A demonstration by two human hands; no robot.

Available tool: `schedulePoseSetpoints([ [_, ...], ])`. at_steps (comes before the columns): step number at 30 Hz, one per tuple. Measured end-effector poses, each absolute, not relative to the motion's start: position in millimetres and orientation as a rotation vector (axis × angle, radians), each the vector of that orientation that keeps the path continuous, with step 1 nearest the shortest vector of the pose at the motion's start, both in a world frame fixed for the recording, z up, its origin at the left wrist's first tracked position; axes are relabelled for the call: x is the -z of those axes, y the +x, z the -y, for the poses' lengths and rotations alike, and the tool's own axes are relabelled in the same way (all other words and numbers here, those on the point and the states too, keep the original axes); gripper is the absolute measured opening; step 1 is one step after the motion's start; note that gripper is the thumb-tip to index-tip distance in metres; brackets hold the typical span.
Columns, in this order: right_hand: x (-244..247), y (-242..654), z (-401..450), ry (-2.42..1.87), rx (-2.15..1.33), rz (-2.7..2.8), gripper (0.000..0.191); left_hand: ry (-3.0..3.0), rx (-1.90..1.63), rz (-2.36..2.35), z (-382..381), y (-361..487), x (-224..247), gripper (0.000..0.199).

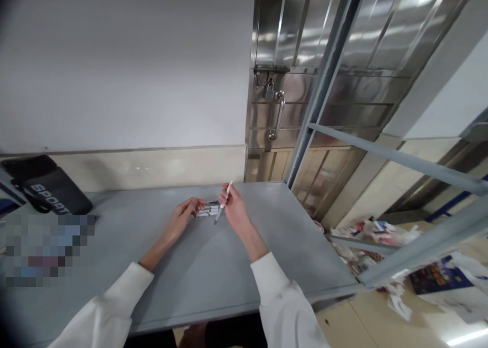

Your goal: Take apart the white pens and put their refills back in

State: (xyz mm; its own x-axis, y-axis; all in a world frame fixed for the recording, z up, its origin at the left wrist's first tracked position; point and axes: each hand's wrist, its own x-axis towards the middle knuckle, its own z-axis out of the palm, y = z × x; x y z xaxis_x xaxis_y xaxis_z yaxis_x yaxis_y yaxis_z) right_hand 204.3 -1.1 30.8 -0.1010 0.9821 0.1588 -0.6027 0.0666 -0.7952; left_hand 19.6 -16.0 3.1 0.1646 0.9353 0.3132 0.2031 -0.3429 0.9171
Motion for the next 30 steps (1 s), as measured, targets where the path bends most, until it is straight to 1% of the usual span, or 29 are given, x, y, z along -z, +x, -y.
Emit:
schedulePoseSetpoints([
  [2, -34, 211, 4, -0.539, -1.522, 0.845, 0.028, 1.684, -1.256, -1.107, 16, 18, -3, 0.047],
  [6, -37, 219, 7, -0.527, -1.567, 0.859, 0.035, 1.671, -1.293, -1.129, 15, 17, -3, 0.045],
  [20, -39, 226, 13, -0.456, -1.52, 0.798, 0.027, 1.674, -1.29, -1.172, 14, 15, -1, 0.047],
  [25, -38, 227, 13, -0.463, -1.484, 0.808, 0.032, 1.683, -1.274, -1.16, 14, 15, 0, 0.046],
  [30, -39, 226, 13, -0.459, -1.497, 0.776, 0.028, 1.678, -1.268, -1.165, 15, 15, -1, 0.046],
])
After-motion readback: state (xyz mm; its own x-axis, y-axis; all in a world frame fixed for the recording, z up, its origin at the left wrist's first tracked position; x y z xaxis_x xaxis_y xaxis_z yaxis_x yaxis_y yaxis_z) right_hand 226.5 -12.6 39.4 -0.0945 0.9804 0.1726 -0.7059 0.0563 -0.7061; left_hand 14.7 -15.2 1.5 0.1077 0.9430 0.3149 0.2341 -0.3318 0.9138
